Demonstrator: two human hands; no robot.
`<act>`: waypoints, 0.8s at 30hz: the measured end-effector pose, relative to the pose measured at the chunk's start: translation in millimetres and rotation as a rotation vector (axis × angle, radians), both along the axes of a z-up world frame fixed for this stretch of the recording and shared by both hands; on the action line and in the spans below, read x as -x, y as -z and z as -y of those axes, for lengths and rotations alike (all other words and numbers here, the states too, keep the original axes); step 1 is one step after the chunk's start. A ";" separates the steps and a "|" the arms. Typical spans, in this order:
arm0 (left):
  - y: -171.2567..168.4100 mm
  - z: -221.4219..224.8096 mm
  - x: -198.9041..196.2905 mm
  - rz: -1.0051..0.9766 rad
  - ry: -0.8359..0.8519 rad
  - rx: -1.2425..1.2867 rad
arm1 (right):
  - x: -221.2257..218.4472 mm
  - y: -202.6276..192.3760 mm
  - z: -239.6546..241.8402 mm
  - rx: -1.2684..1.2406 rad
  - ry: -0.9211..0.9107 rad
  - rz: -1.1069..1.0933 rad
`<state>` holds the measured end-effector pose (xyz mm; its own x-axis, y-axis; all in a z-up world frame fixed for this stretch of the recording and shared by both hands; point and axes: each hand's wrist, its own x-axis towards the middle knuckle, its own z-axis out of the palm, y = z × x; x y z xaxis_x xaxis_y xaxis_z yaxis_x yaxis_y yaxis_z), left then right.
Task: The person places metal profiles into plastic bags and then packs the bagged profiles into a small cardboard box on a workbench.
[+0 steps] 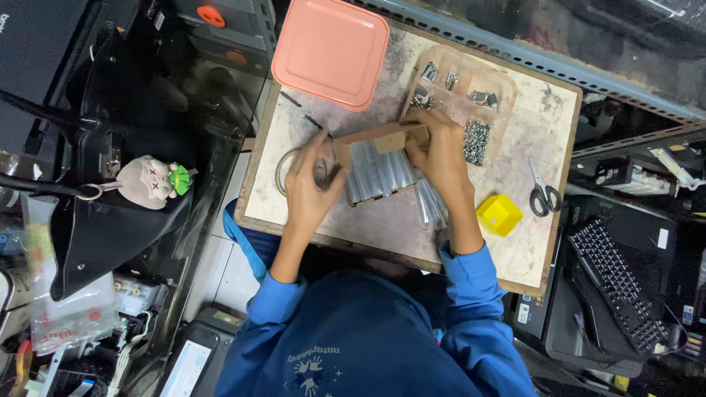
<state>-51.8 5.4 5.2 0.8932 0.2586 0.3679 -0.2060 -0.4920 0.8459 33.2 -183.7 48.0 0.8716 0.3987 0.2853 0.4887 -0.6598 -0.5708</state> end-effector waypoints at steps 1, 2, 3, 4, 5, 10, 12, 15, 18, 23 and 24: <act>-3.4 -1.1 -1.9 -0.002 0.000 -0.001 | -0.1 0.7 0.6 -0.001 0.000 -0.002; -6.8 -2.4 -3.6 0.038 0.079 -0.041 | -0.1 1.3 1.0 0.008 -0.006 -0.001; -10.3 -4.0 -5.6 0.079 0.155 -0.082 | -0.7 1.7 1.0 0.017 -0.014 0.000; -5.8 -5.9 -6.6 0.079 0.154 -0.083 | -0.5 3.5 2.5 0.017 -0.015 0.000; -1.4 -7.6 -8.3 0.078 0.205 -0.112 | -0.6 5.0 4.5 0.025 -0.039 -0.013; -5.9 -11.8 -5.3 0.026 0.279 -0.167 | 4.2 6.4 5.7 0.041 -0.031 -0.025; -6.1 -11.7 -3.2 0.013 0.314 -0.176 | 5.3 13.0 10.1 0.042 -0.036 -0.017; -8.1 -17.2 -1.4 -0.019 0.369 -0.123 | 13.0 16.6 16.8 0.026 -0.041 -0.057; -3.8 -17.8 0.4 -0.016 0.414 -0.075 | 22.4 -4.4 15.2 0.012 -0.093 -0.113; 6.1 -11.2 6.5 -0.024 0.414 -0.027 | 29.9 1.4 22.5 -0.018 -0.099 -0.147; 9.1 -10.3 8.7 -0.027 0.411 -0.006 | 33.0 -5.1 20.1 -0.040 -0.116 -0.167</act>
